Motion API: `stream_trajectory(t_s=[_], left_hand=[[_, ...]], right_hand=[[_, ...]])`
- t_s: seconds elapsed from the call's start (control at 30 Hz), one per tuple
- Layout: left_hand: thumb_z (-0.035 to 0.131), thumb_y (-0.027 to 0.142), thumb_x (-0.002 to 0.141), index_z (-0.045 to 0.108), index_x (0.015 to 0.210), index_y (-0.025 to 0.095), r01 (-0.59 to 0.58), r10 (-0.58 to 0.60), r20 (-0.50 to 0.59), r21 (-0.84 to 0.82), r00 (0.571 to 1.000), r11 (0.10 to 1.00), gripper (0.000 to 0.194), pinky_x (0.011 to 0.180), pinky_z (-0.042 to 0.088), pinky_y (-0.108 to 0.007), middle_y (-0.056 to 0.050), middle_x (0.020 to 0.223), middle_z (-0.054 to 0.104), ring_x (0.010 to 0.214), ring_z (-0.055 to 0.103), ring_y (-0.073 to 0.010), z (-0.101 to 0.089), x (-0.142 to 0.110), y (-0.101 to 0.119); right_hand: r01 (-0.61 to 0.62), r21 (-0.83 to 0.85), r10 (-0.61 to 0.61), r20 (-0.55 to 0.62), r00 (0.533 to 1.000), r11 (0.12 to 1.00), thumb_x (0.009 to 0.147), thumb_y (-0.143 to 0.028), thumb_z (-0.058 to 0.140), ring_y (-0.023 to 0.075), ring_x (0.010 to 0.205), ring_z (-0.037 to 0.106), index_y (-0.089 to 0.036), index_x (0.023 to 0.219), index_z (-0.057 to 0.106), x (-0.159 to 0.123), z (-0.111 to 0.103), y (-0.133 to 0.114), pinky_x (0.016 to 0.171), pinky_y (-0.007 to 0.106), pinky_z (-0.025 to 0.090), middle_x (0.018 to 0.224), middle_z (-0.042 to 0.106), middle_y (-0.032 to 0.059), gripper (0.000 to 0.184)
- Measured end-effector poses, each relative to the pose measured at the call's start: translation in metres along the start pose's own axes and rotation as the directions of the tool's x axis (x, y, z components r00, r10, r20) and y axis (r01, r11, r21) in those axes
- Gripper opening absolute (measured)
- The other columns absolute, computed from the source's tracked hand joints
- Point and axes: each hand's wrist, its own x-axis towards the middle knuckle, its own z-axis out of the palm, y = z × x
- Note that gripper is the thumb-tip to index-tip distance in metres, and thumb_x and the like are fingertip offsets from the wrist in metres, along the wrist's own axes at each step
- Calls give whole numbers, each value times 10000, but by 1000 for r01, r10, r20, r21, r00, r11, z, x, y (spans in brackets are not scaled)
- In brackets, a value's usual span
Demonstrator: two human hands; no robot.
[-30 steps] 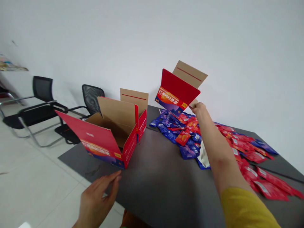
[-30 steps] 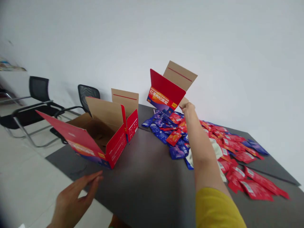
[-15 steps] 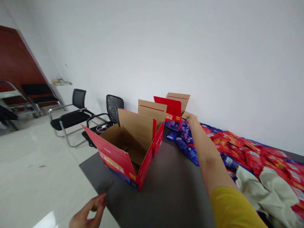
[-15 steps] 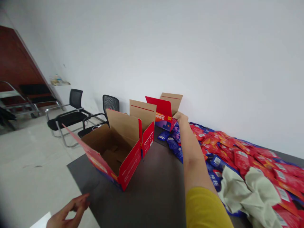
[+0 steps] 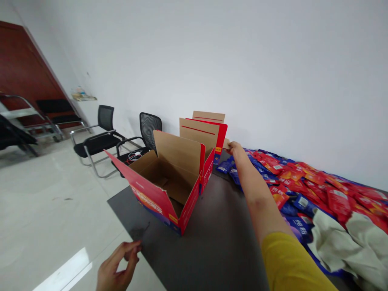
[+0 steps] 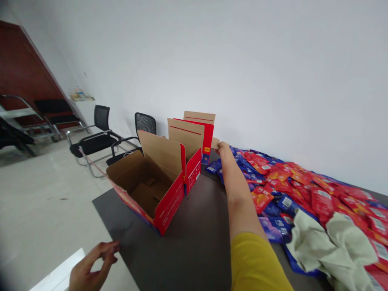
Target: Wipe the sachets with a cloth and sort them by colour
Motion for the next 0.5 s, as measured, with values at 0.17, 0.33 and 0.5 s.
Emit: stream_trajectory(t_s=[0.17,0.33,0.5], left_hand=[[586,436,837,698,893,236,122,-122,-10,75,992,990,236,393,490,-173,4,689,666,552,619,-128,12,2,11],[466,397,890,653,1037,256,215,-256,79,342,963,915,276,485,483,-206,26,679,671,533,619,-125,18,13,29],[394,451,942,421,1430,227,189,-403,224,620,887,761,537,545,472,-272,-66,1014,690,695,688,-193,15,34,62]], right_hand=[[-72,70,70,36,997,995,958,-205,508,152,817,649,-152,1178,566,-15,-10,3,718,327,573,1008,659,53,234],[-104,144,97,52,994,984,895,-73,361,134,680,659,-147,1154,503,-44,-23,9,643,285,573,893,673,65,304],[-200,124,178,169,969,972,873,-32,324,171,756,696,-101,1096,509,-81,-62,-7,683,341,558,985,675,164,297]])
